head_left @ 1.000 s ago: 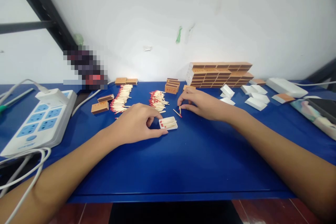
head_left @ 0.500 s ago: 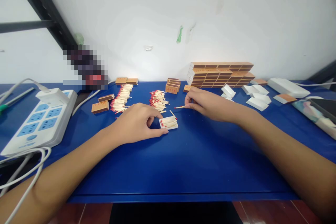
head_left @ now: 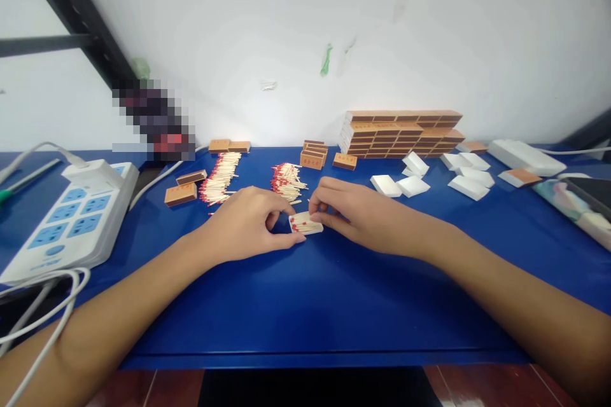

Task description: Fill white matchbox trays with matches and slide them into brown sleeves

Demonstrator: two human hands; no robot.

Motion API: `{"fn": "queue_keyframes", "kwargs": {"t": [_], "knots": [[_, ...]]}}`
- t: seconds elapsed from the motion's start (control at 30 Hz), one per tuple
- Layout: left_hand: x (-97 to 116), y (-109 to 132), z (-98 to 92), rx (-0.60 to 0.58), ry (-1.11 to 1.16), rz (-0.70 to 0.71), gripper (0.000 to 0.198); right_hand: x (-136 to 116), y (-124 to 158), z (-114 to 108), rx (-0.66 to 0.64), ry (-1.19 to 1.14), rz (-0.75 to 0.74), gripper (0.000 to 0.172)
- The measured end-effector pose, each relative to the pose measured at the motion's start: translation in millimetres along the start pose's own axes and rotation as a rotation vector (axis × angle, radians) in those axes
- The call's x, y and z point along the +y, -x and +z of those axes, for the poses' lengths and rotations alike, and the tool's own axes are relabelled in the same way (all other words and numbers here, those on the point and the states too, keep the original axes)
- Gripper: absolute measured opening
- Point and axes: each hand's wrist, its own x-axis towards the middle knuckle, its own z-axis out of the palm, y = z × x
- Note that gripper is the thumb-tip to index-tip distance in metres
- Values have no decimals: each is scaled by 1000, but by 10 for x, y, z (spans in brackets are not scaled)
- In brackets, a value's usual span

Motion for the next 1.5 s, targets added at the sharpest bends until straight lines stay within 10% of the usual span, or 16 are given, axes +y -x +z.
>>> {"fn": "queue_keyframes", "kwargs": {"t": [0.5,0.8,1.5], "knots": [[13,-6,3,-13,-20,-25,30,60,-40,93,12,-77,-4,17],[60,26,-5,-50,36,69,28,216,-198,248,279,-75,56,8],[17,-12,-5,68,-52,-48,30,4,-91,96,99,-79,15,13]]}}
